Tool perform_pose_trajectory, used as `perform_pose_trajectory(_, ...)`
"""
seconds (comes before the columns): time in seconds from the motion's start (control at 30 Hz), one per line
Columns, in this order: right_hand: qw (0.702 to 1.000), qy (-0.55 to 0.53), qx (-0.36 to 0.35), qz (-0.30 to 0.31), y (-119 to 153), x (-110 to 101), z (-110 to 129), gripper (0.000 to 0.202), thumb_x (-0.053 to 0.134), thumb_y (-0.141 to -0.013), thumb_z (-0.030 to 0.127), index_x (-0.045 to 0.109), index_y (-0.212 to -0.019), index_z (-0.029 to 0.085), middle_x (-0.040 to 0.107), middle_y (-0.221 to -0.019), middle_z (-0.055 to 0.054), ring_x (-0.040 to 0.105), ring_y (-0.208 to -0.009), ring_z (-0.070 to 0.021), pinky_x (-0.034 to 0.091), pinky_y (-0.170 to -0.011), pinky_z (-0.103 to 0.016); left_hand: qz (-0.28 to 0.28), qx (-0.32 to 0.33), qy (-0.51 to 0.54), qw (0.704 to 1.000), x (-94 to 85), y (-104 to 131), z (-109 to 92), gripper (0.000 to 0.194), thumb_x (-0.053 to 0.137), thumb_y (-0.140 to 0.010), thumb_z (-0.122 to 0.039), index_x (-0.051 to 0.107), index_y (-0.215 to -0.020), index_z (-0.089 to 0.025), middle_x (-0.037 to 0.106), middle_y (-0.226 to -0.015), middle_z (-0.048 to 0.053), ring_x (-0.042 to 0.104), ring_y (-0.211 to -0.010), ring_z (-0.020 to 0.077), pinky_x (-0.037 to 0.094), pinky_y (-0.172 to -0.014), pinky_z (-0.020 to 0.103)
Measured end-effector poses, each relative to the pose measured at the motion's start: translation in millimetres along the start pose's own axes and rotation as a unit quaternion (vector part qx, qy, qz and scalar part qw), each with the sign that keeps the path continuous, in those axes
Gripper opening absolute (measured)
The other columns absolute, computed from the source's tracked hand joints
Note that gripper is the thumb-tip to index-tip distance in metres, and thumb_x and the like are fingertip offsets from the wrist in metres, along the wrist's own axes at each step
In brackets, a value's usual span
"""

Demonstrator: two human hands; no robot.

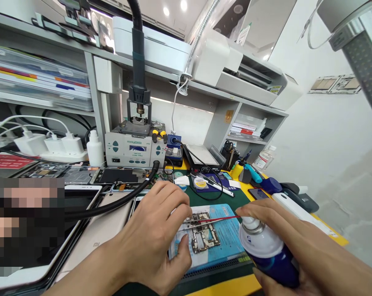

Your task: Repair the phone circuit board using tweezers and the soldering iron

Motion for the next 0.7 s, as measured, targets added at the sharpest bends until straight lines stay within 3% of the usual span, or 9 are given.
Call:
perform_pose_trajectory(0.2, 0.998, -0.047, -0.025, 0.046, -7, 1, 7, 0.071, 0.062, -0.077, 0.010, 0.047, -0.143, 0.030, 0.071, -0.120, -0.009, 0.077, -0.091, -0.0246, 0.065, -0.065, -0.031, -0.001, 0.000, 0.001, 1.000, -0.5, 0, -1, 0.018, 0.056, -0.081, -0.014, 0.058, -0.099, -0.014, 0.059, -0.098, 0.011, 0.051, -0.090, 0.0277, 0.040, -0.080, 0.049)
perform_pose_trajectory(0.7, 0.998, -0.039, -0.044, 0.029, -15, -7, 17, 0.060, 0.060, -0.081, 0.010, 0.050, -0.137, 0.029, 0.073, -0.117, -0.007, 0.078, -0.090, -0.0231, 0.061, -0.057, -0.027, -0.002, 0.003, 0.002, 1.000, -0.3, -1, -1, 0.019, 0.056, -0.080, -0.014, 0.058, -0.099, -0.015, 0.060, -0.098, 0.011, 0.052, -0.091, 0.0280, 0.041, -0.082, 0.050)
Point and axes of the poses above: each hand's wrist, its own y-axis away from the middle knuckle, its own x-axis out of the palm, z = x × y, the point moved 7 cm from there along -y, towards the middle knuckle
